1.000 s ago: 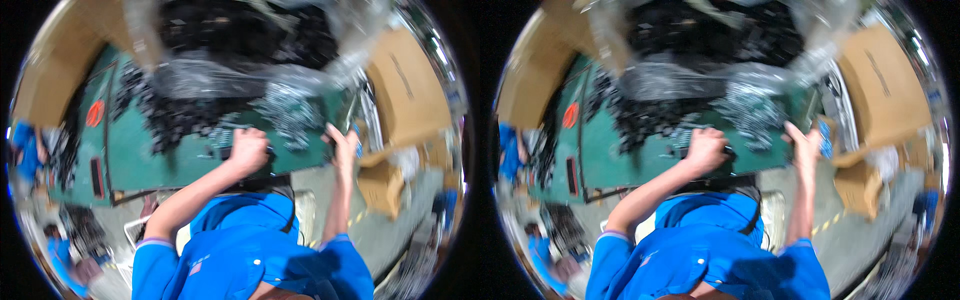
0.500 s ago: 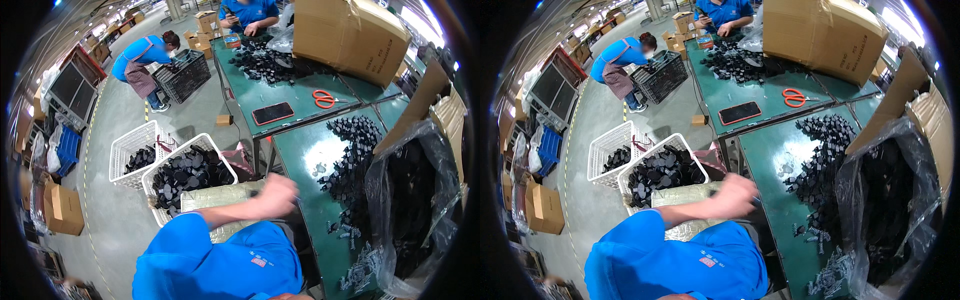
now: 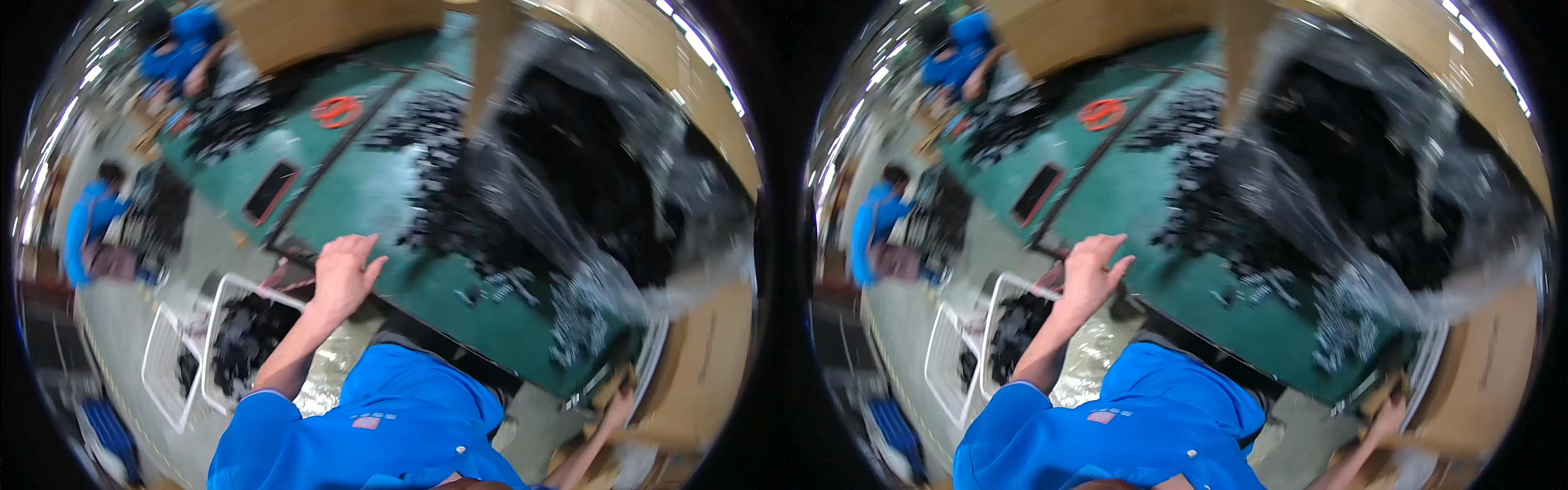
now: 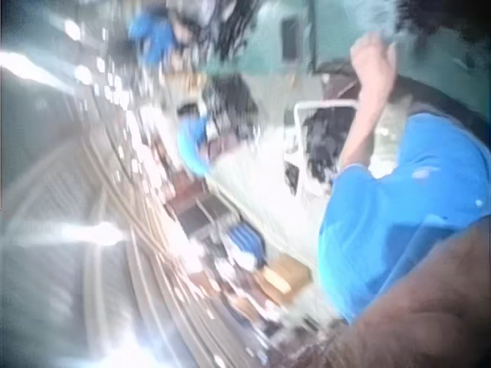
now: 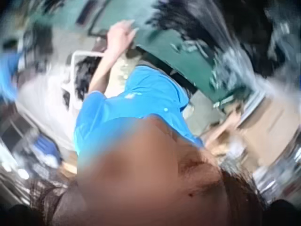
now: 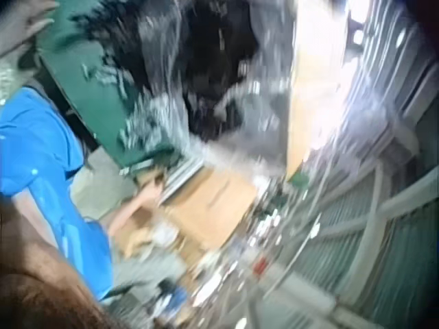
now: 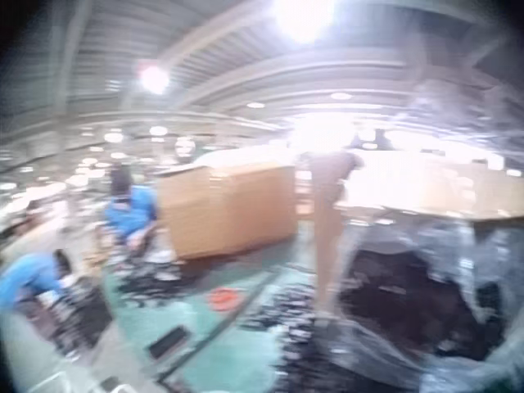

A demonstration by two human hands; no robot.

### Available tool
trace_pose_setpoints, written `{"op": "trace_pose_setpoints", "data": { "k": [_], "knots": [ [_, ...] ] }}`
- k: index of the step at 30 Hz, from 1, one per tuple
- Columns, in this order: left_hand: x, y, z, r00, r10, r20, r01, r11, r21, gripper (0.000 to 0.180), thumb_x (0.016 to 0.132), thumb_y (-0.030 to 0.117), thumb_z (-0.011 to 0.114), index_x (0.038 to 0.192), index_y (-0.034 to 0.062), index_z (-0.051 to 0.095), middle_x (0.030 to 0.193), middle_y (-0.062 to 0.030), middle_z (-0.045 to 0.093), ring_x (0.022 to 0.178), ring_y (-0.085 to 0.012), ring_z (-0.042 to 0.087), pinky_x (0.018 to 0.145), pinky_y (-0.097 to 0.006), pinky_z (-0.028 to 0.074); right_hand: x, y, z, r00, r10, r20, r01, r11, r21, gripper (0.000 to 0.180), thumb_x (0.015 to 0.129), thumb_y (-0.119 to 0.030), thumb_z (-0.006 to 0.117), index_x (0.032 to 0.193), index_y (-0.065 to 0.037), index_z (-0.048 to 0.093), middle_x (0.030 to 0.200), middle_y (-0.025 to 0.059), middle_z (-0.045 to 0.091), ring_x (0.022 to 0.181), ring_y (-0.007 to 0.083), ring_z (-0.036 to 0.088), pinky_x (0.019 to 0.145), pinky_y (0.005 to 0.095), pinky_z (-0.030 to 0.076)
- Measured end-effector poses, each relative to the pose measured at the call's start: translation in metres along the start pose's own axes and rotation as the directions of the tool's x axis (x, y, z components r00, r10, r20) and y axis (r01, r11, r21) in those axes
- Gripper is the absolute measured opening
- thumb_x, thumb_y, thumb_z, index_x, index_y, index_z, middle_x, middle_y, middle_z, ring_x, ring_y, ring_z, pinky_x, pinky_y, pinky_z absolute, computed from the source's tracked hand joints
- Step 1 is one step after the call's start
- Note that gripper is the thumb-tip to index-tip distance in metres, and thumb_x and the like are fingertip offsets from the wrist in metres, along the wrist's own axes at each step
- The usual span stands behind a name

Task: The person repeatedly picks up small black plastic components and metal springs from a green workbench, inserts the spring into the plastic part, and uses a green power tool to fasten them together. The person then places the assembled unit into a plastic bag and repeats the process.

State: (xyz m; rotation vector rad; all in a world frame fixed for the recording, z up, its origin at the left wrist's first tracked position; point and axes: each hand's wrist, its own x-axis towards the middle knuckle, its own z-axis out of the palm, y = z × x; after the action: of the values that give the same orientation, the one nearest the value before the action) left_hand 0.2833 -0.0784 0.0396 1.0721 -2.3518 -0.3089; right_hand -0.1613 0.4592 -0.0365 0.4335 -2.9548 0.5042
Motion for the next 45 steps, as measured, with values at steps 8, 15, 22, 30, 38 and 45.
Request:
{"op": "trace_pose_setpoints", "data": {
  "k": [8,15,22,30,38,45],
  "knots": [
    [0.141,0.085,0.094,0.891,0.317,0.325,-0.26,0.943,-0.208,0.021,0.083,0.018,0.067,0.098,0.0033,0.068,0.089,-0.0151,0.066,0.083,-0.0353,0.063,0.072,-0.043,0.05,-0.11,-0.046,-0.033,0.896,0.442,-0.048,-0.304,0.689,0.658,0.009,0.09,-0.008,0.062,0.082,-0.005,0.058,0.064,-0.0006,0.054,0.05,0.0052,0.049,0.04,0.0199,0.036],
    [0.209,0.148,0.167,0.855,0.41,0.318,-0.366,0.911,-0.191,0.014,0.082,0.014,0.061,0.087,0.0047,0.069,0.079,-0.0213,0.066,0.079,-0.0381,0.066,0.072,-0.046,0.054,-0.207,-0.113,0.021,0.753,0.546,0.367,-0.517,0.147,0.843,0.007,0.085,0.002,0.062,0.09,-0.003,0.061,0.073,0.006,0.064,0.055,0.0129,0.061,0.046,0.0229,0.047],
    [0.291,0.181,0.244,0.887,0.357,0.292,-0.361,0.932,-0.04,0.025,0.084,0.023,0.064,0.106,0.0116,0.07,0.098,-0.0181,0.068,0.093,-0.0355,0.065,0.083,-0.045,0.052,-0.201,-0.14,0.041,0.774,0.513,0.373,-0.416,-0.034,0.909,0.011,0.084,0.004,0.064,0.089,-0.003,0.058,0.077,0.0081,0.065,0.058,0.0149,0.063,0.049,0.023,0.049],
    [0.299,0.228,0.291,0.804,0.427,0.413,-0.523,0.839,0.15,0.039,0.084,0.041,0.067,0.097,0.0054,0.068,0.096,-0.0171,0.069,0.086,-0.0345,0.069,0.072,-0.042,0.057,-0.194,-0.149,0.05,0.735,0.486,0.473,-0.337,-0.343,0.877,0.014,0.085,0.001,0.062,0.098,-0.001,0.058,0.087,0.0089,0.062,0.075,0.0194,0.063,0.067,0.031,0.053],
    [0.348,0.231,0.331,0.78,0.248,0.575,-0.464,0.845,0.266,0.089,0.073,0.045,0.077,0.145,0.0184,0.032,0.132,-0.016,0.056,0.125,-0.0341,0.051,0.098,-0.048,0.045,-0.13,-0.087,-0.024,0.8,0.58,-0.154,-0.284,0.591,0.755,0.01,0.085,0.001,0.064,0.095,0.0,0.065,0.085,0.0063,0.066,0.074,0.0131,0.064,0.065,0.026,0.052],
    [0.327,0.243,0.294,0.763,0.317,0.563,-0.493,0.849,0.19,0.098,0.063,0.019,0.075,0.148,0.0133,0.026,0.12,-0.0231,0.061,0.117,-0.0387,0.055,0.097,-0.044,0.046,-0.024,-0.038,-0.017,0.947,0.308,0.096,-0.279,0.932,-0.233,0.02,0.081,-0.023,0.063,0.092,-0.008,0.069,0.093,0.0126,0.068,0.089,0.0327,0.065,0.075,0.0432,0.051]
  ]
}}
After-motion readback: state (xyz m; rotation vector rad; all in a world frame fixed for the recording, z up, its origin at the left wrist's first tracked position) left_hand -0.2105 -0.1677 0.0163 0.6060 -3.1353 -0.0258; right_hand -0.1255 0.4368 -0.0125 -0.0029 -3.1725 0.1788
